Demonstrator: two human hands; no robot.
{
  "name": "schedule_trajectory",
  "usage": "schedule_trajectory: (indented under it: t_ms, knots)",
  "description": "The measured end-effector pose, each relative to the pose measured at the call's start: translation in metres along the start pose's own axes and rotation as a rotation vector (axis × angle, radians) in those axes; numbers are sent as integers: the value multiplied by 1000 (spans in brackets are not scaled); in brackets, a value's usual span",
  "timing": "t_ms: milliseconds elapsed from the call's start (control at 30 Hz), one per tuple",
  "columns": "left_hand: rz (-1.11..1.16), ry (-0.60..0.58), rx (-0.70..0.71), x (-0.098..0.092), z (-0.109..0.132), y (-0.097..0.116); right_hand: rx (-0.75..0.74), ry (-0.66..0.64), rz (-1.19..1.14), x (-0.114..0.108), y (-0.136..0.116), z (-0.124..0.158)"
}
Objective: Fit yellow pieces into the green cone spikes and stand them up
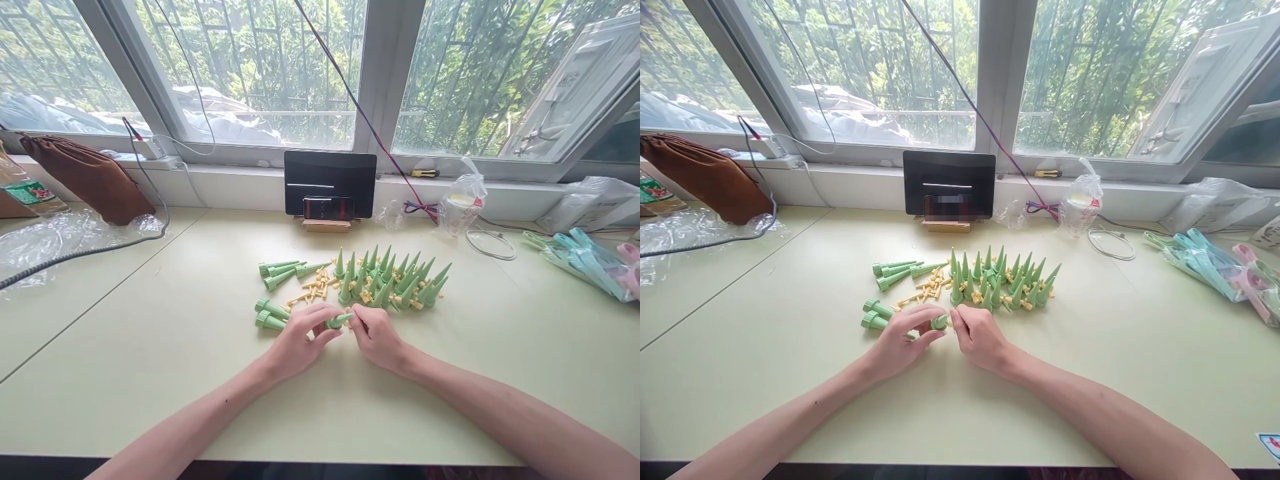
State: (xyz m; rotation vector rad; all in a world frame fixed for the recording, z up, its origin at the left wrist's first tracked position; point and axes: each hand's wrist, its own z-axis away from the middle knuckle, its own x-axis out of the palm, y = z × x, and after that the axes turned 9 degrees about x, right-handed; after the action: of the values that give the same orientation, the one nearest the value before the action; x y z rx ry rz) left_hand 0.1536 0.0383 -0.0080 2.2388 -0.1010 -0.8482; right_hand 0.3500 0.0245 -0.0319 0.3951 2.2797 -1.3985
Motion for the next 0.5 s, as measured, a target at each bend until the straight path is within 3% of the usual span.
schedule_trajectory:
  t_ms: [300, 500]
  knots:
    - [-58, 20, -41, 1, 0, 2, 35, 23, -42, 1, 2, 0]
    - [116, 82, -276, -2, -4, 6, 83, 24, -43, 0, -2, 0]
